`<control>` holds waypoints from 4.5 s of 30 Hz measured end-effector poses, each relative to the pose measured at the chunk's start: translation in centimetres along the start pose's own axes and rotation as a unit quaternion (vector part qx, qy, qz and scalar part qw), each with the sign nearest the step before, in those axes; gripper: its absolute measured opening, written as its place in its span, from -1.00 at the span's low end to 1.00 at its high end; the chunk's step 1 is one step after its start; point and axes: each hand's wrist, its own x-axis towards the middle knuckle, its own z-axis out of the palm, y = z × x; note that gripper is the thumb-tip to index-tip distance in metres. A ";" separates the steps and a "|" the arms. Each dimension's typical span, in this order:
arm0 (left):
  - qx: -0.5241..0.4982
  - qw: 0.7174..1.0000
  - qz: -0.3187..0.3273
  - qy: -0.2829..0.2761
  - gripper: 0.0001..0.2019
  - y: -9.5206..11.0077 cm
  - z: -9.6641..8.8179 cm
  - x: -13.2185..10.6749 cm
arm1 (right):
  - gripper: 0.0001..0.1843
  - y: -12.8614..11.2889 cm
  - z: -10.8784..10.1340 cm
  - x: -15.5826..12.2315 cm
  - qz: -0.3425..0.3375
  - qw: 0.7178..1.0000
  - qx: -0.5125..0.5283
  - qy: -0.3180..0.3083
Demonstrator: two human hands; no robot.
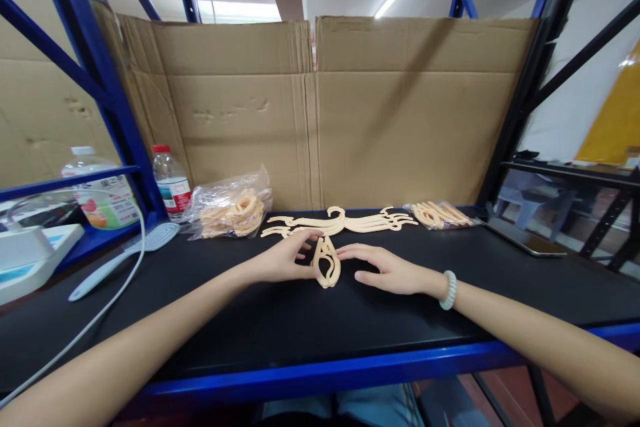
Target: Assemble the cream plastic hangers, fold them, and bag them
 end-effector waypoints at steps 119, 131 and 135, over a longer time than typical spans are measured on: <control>-0.418 0.847 -0.081 0.319 -0.56 1.0 1.8 0.5 | -0.67 5.0 -3.0 -0.7 0.138 0.846 0.302 0.417; -0.367 0.905 -0.054 0.206 -0.65 2.3 3.4 -0.1 | -0.76 0.9 -0.5 0.4 0.098 0.858 0.408 0.296; -0.352 0.917 -0.036 0.186 -0.66 2.8 3.9 -0.3 | -0.85 -0.3 -0.1 0.3 0.082 0.927 0.320 0.176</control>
